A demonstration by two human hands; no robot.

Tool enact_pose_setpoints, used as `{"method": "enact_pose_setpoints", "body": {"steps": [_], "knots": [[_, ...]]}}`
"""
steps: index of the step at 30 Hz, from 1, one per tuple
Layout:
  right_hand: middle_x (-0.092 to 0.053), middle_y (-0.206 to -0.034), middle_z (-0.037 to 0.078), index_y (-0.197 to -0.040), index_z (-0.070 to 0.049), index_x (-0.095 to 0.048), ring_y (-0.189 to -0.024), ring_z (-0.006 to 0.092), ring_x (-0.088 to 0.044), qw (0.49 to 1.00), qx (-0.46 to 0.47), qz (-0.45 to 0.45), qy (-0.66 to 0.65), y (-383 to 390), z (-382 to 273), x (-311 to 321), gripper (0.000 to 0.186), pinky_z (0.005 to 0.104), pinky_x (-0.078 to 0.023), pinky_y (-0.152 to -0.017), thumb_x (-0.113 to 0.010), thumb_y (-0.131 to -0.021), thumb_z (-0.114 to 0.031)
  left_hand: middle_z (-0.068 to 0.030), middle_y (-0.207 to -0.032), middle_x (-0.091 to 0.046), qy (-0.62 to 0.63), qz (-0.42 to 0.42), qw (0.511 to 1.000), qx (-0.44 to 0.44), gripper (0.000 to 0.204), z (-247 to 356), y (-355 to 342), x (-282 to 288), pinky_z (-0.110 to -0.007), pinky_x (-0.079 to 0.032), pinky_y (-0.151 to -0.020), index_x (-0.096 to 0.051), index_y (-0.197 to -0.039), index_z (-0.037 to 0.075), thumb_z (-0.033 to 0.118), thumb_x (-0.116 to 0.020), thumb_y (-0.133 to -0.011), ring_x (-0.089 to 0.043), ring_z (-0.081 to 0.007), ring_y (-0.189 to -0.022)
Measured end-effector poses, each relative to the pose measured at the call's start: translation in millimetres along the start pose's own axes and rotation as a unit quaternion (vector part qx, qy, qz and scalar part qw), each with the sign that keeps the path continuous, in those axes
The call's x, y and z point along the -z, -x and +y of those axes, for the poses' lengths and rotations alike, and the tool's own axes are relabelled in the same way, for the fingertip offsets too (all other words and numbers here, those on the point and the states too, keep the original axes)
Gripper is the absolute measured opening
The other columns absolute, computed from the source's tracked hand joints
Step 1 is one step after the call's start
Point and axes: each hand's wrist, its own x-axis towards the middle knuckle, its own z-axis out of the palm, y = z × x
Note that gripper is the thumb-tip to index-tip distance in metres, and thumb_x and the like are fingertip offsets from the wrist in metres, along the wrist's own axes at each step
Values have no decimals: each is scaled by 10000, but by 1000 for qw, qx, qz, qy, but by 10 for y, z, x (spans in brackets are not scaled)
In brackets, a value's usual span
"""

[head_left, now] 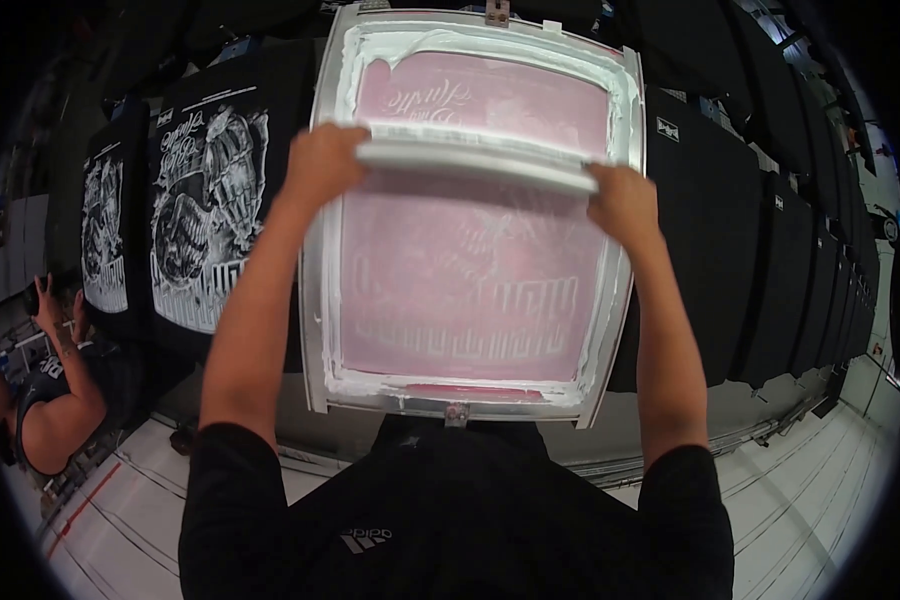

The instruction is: The recorder is manually screen printing white ink designs onto black t-shirts using a squeegee and a screen frame.

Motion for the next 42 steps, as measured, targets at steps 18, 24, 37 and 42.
{"method": "enact_pose_setpoints", "body": {"steps": [18,24,37,42], "knots": [[-712,-942,222,-1100,-26,-706,-888,358,-694,994,61,-55,-65,-2273,813,846,512,376,-529,-853,-715,-601,-139,-174,-1041,-677,351,-265,896,64,306,902,1040,524,-423,-483,-891,-672,-1047,16,298,-634,-936,-631,-301,-1006],[-691,-1102,238,-1183,1,-671,-1039,364,-666,994,39,-95,-30,-2445,679,509,606,362,-503,-956,-699,-595,-141,-164,-884,-680,487,-527,642,271,494,1867,3345,-99,-378,-504,-784,-668,-1010,-8,475,-574,-965,-649,-235,-855],[-693,-1088,176,-1185,-131,-677,-1058,367,-639,996,81,-38,-23,-2337,-343,371,499,423,-511,-925,-602,-692,-112,33,-687,-582,659,-327,614,286,314,2135,3689,-405,-271,-425,-589,-683,-925,-4,298,-616,-984,-482,-40,-665],[-688,-1111,169,-1203,-140,-674,-1065,360,-637,994,99,-46,-10,-1747,-354,272,521,414,-504,-939,-604,-688,-114,-8,-618,-514,621,-325,670,246,328,2107,3833,-644,-297,-396,-551,-631,-850,-25,267,-582,-991,-447,-72,-618]]}}
